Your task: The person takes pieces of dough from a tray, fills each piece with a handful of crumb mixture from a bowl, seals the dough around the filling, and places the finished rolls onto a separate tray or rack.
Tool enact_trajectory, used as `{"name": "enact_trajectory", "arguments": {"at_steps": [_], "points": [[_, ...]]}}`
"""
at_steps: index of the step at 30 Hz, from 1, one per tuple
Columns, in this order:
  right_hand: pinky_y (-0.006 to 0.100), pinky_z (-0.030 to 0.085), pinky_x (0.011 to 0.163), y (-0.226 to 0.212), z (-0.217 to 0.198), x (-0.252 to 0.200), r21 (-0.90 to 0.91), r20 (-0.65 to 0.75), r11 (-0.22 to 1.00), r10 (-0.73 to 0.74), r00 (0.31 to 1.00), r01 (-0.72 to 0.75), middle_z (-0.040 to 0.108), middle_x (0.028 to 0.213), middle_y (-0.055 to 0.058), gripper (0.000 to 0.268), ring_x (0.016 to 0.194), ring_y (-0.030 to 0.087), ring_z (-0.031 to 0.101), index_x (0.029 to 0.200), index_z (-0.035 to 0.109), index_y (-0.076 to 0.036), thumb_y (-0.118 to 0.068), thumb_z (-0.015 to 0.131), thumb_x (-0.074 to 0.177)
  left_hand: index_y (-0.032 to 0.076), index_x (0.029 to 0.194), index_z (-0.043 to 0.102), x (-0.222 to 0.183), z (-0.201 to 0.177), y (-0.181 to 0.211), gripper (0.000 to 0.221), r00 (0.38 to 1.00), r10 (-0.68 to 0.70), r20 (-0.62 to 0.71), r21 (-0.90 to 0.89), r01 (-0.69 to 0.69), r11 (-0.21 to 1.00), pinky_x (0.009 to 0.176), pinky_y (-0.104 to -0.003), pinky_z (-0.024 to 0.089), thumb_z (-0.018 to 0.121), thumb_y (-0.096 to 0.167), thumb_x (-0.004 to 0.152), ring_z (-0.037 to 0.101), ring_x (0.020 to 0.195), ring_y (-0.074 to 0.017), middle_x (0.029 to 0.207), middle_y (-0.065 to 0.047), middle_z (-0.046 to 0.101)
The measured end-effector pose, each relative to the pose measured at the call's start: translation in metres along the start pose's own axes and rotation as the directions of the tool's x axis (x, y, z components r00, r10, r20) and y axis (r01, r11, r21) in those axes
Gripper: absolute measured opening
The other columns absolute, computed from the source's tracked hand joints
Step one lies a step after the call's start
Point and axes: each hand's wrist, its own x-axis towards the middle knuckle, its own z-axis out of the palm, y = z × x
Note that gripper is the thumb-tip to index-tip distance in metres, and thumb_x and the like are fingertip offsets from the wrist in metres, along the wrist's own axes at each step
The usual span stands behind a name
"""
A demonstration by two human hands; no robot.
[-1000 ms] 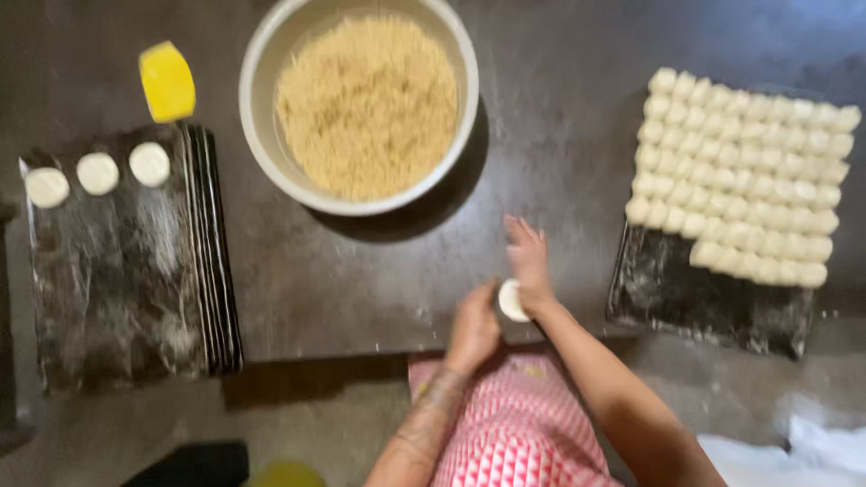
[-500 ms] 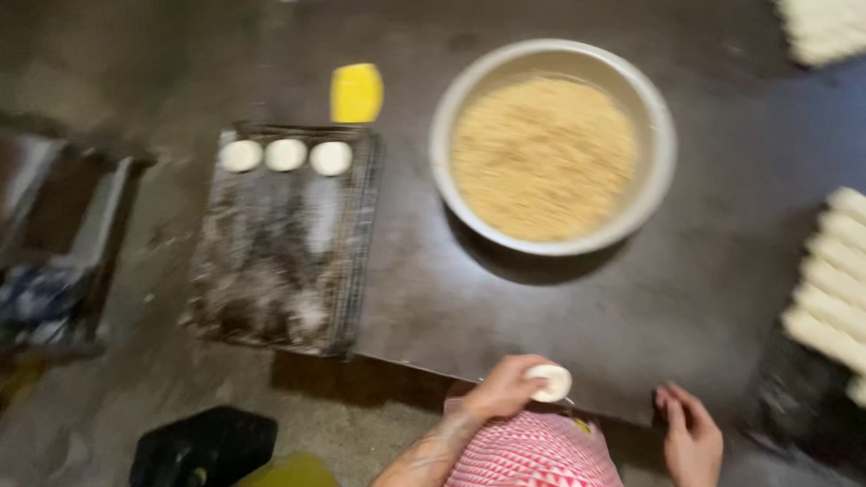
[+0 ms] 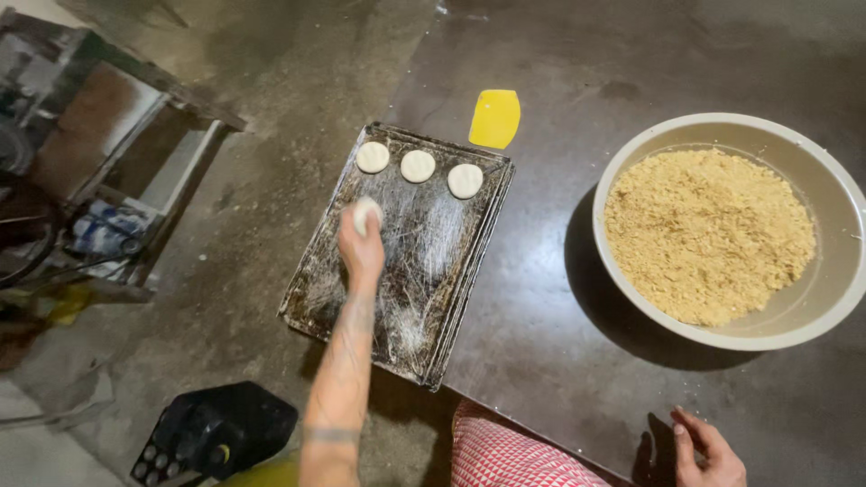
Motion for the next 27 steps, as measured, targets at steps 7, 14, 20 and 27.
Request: {"name": "enact_trajectory", "arguments": {"at_steps": [7,14,20,27], "points": [[0.033,0.057,0.096,0.021,0.003,-0.012,-0.009,-0.133,1.0,-0.022,0.991,0.021,0.078,0.102,0.01,0.02,0.096,0.017,0.076,0.119,0.076,-0.007,-0.017,0.069,0.103,-0.001,0.159,0.028,0.055,0.038,-0.062,0.078,0.922,0.212,0.325,0.63,-0.378,0.678,0.121,-0.066,0.008,0.048,0.052,0.104,0.011,0.158,-0.0345,0.171,-0.02,0.016],[0.033,0.056,0.094,0.025,0.012,-0.029,0.041,-0.085,0.992,0.12,0.989,-0.117,0.079,0.112,0.011,0.027,0.103,0.02,0.075,0.124,0.075,-0.007,-0.01,0.064,0.1,0.0,0.162,0.013,0.061,0.037,-0.05,0.096,0.93,0.02,0.368,0.684,-0.285,0.672,0.119,-0.068,0.001,0.042,0.066,0.098,-0.002,0.159,-0.0312,0.172,-0.017,0.002],[0.032,0.056,0.092,-0.018,-0.002,-0.043,0.003,-0.062,0.984,0.175,0.983,-0.176,0.08,0.109,0.011,0.028,0.103,0.019,0.076,0.12,0.075,-0.006,-0.012,0.063,0.095,0.009,0.147,0.066,0.095,0.016,-0.057,0.079,0.895,-0.263,0.361,0.612,-0.014,0.791,0.12,-0.052,0.04,0.04,0.066,0.098,0.05,0.142,-0.0331,0.158,-0.015,0.058],[0.035,0.055,0.088,-0.052,-0.047,-0.054,-0.057,-0.139,0.99,0.121,0.983,-0.13,0.076,0.109,0.014,0.028,0.1,0.029,0.074,0.116,0.073,-0.006,-0.013,0.062,0.092,-0.009,0.146,0.052,0.074,0.021,-0.056,0.067,0.943,0.185,0.275,0.464,-0.299,0.834,0.109,-0.056,0.038,0.059,0.045,0.108,0.048,0.131,-0.0495,0.144,-0.037,0.05]]}}
